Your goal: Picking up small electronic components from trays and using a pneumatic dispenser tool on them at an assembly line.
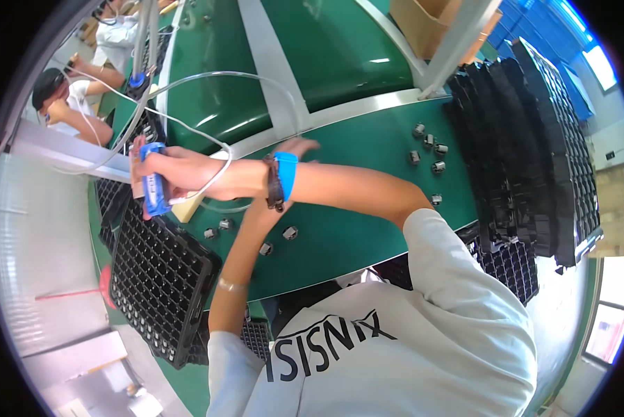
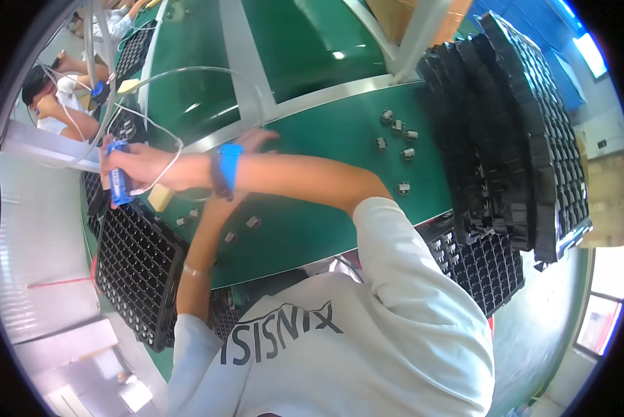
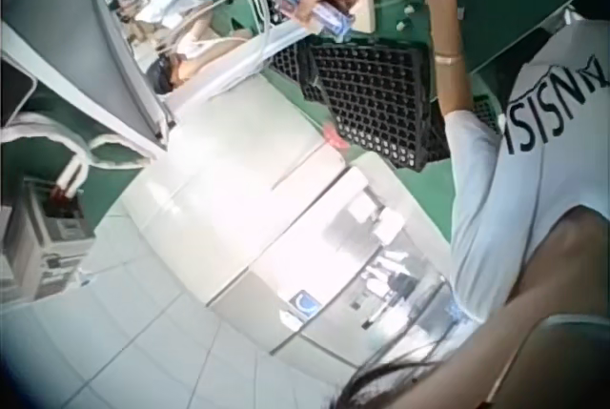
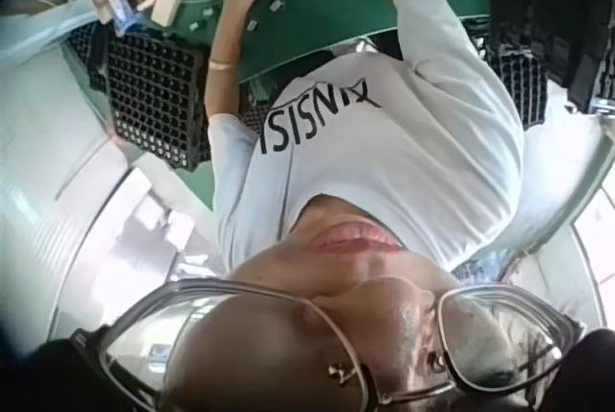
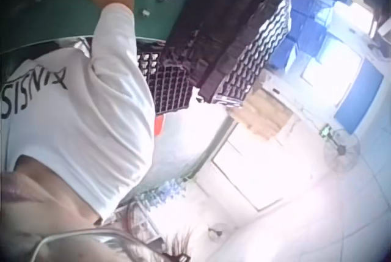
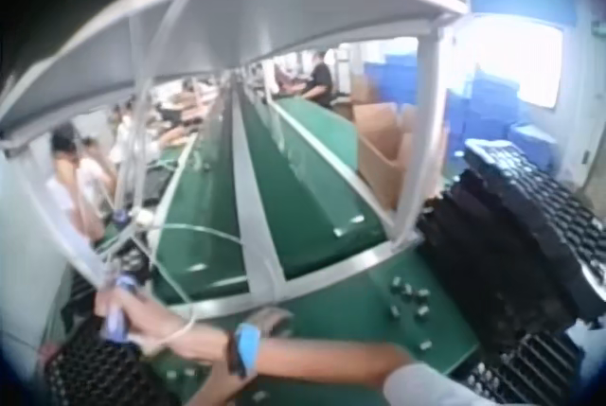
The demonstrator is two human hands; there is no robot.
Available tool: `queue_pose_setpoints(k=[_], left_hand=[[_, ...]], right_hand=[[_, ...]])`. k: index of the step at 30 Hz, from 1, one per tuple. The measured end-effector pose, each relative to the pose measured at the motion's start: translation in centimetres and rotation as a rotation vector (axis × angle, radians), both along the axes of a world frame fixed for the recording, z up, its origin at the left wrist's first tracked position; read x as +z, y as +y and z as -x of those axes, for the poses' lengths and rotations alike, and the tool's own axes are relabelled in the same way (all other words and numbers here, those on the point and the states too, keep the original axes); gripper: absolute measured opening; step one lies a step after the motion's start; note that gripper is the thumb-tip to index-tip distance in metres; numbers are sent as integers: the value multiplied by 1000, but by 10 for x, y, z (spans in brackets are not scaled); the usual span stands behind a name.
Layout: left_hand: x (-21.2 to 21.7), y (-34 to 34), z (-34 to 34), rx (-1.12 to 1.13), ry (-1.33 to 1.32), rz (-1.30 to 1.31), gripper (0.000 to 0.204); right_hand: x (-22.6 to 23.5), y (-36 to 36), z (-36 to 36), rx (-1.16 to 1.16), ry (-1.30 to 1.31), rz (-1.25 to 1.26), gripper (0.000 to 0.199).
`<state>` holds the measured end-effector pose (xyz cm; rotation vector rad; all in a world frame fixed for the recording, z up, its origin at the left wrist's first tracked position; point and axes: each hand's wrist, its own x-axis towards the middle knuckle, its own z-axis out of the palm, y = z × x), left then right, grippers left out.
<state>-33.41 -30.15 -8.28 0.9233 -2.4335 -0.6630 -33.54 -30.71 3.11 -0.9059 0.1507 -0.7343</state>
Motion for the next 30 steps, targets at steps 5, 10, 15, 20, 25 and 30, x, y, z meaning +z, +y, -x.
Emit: queue_pose_setpoints(k=[5, 10, 15, 20, 25, 30], left_hand=[[-13, -14, 112, -420, 334, -242, 39], [-40, -7, 169, -563, 227, -94, 26], [-19, 6, 123, -232, 403, -397, 21], [-22, 52, 17, -29, 790, -583, 35], [22, 134, -81, 467, 939, -858, 36], [60, 176, -137, 682, 883, -473, 44]], right_hand=[[8, 32, -17, 7, -94, -124, 25], [23, 34, 15, -12, 42, 47, 19], [16, 30, 12, 25, -32, 43, 31], [13, 28, 19, 3, -93, -81, 44], [-5, 21, 16, -81, -124, -189, 40], [-18, 25, 8, -99, -16, -283, 44]])
